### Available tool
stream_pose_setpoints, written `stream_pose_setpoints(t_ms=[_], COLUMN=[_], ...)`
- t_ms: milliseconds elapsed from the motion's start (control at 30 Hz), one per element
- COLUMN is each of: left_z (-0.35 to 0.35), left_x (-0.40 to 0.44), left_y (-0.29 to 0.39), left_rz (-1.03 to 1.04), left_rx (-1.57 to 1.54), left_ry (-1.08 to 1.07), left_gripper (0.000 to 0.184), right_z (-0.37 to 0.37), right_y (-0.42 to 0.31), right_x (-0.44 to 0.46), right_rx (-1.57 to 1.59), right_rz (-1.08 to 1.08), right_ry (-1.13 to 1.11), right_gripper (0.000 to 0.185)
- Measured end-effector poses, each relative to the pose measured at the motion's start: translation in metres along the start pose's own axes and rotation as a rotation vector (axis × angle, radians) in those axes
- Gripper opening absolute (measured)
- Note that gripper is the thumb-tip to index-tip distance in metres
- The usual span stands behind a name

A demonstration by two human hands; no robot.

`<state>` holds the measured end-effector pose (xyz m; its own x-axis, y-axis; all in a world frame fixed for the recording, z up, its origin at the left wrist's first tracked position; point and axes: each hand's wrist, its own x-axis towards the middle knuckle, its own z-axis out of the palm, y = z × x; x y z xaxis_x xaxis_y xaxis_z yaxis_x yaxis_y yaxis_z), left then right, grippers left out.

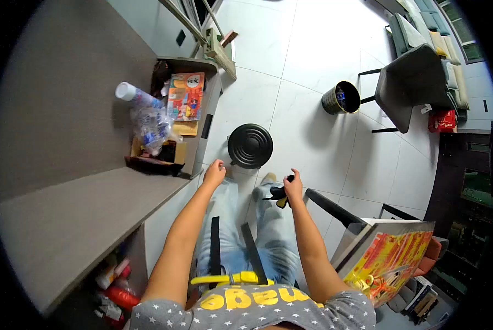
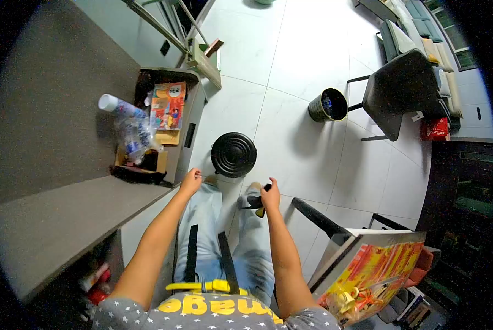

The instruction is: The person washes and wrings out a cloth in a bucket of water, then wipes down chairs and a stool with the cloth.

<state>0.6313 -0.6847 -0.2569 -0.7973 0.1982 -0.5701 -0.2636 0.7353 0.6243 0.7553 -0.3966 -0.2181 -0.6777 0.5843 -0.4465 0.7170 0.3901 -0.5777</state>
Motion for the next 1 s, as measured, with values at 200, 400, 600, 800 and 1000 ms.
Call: stream_pose_setpoints(t_ms=[200,400,600,800,1000], left_z=[0.079,0.164,0.210,0.220,0.158], left_x=[0.117,0.225,0.283,0.304,0.225], left_y=[-0.069,-0.121,-0.154,-0.174,-0.041], left_rz=[-0.164,-0.318,-0.461,-0.644,-0.563], left_rx=[0.077,0.058,-0.188,-0.654,-0.725], left_ry=[-0.015,0.057,0.082,0.061,-0.015], left_gripper=[0.051,0.072,0.078,0.079,0.077], right_z=[0.099,0.182,0.238,0.237,0.151], right_y=[0.057,0.131,0.198,0.185,0.158], right_x=[0.143,0.249,0.299,0.285,0.235], right_rx=[-0.152,-0.200,0.138,0.716,0.756], right_rz=[0.116,0.171,0.284,0.454,0.456], right_ry=[-0.145,-0.231,-0.358,-0.469,-0.401], right_gripper=[0.058,0.068,0.076,0.043,0.044])
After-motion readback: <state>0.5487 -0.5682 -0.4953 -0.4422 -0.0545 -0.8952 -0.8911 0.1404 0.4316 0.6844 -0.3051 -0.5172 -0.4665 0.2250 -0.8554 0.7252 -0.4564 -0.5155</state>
